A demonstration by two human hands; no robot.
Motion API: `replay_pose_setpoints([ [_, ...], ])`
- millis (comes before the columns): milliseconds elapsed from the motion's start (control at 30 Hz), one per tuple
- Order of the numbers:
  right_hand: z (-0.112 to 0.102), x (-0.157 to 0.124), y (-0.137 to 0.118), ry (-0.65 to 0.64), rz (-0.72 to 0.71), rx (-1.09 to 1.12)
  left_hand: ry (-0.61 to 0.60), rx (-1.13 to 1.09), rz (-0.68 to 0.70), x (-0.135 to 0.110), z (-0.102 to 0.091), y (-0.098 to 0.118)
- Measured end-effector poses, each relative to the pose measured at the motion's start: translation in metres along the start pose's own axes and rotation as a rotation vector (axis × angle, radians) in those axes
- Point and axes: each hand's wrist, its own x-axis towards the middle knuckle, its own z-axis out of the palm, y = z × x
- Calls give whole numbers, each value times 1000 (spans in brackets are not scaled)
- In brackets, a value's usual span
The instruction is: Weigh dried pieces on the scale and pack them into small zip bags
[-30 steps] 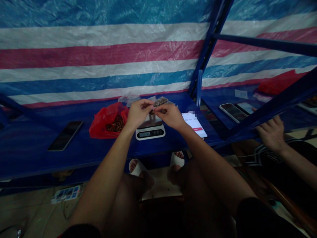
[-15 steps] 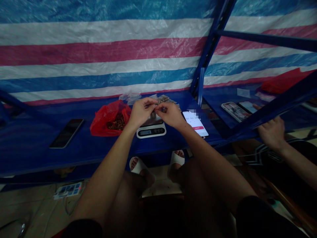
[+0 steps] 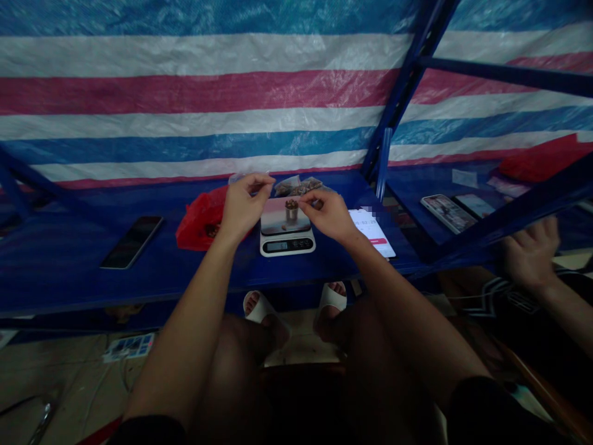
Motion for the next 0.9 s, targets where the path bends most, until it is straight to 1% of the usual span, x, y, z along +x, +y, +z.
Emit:
replay_pose_setpoints([
  [100,-3,-4,-2,-32,-40,-38,42,102,-66,-7,-28,-10],
  [200,-1,-11,-12,-153,-93,-145,44,284,-69,-15,-52,-22],
  [300,8,-18,-24,-236,-99,-327,2,455,-83,-20,-69,-30],
  [367,15,-19,-30,-244,-76,-431,-4,522,-108,-23,-78,-31],
  [467,25,-18,-33,-236,-30,-510,33,591,-138,-27,-91,-26],
  [533,30,-17,-33,-239,-22,-533,28,652,-179,-30,-97,-22],
  [600,33,-18,-34,-246,-27,-555,-3,729,-231,-33,-100,-16],
  [667,32,-19,-38,-254,-31,-565,-42,817,-277,-34,-100,-11],
  [733,27,-18,-41,-248,-26,-531,-102,910,-322,-34,-100,-6],
  [800,18,-15,-42,-198,-13,-441,-189,989,-359,-34,-101,-6],
  [900,7,-6,-32,-22,19,-287,-267,1030,-343,-36,-103,-13],
])
